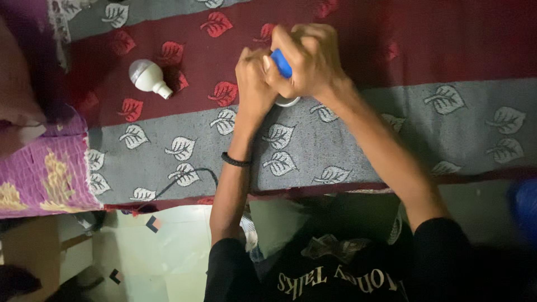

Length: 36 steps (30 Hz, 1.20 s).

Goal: The person assembles light bulbs by screwing blue and white caps onto bulb bases. They handle multiple bulbs and caps on a patterned tablecloth, repeatedly picking up parts and screwing them together.

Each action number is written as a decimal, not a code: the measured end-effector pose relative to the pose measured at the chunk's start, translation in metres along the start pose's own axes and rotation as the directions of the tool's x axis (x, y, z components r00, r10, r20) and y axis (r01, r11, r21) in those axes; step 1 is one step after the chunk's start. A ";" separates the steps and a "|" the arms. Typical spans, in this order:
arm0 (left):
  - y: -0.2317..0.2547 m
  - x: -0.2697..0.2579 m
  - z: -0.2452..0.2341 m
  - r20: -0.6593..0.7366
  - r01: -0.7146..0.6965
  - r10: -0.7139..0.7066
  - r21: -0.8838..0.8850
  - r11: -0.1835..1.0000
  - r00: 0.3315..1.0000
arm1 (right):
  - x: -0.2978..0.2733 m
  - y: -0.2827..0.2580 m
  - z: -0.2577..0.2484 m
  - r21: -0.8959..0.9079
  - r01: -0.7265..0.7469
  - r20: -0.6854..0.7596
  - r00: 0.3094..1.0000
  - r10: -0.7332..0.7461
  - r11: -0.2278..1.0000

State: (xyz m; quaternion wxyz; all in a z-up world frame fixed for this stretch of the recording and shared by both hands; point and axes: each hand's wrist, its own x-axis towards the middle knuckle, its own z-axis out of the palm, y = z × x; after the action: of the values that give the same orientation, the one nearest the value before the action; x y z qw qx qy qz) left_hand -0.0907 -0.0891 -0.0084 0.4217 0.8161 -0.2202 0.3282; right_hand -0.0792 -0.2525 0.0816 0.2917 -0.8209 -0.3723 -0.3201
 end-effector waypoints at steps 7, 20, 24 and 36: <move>0.006 0.008 -0.005 0.246 0.213 -0.228 0.088 0.973 0.942 | 0.003 -0.002 -0.007 -0.037 0.016 0.061 0.998 -0.014 0.999; 0.015 0.017 -0.014 0.081 0.105 -0.132 0.280 0.954 0.988 | -0.001 -0.026 0.016 0.014 -0.286 0.012 0.958 0.286 0.958; 0.006 0.007 -0.008 0.134 0.133 -0.154 0.152 0.979 0.979 | -0.002 -0.014 0.011 -0.010 -0.155 0.006 0.988 0.155 0.988; -0.020 -0.022 -0.003 0.396 0.113 -0.060 -0.113 0.987 0.916 | 0.012 -0.029 -0.018 0.233 0.101 0.021 0.994 -0.108 0.967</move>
State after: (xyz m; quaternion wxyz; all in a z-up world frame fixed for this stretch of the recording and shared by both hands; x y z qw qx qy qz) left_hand -0.0939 -0.0737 -0.0334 0.4372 0.8439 -0.2851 0.1240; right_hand -0.1016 -0.2441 0.1081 0.3620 -0.7657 -0.4547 -0.2755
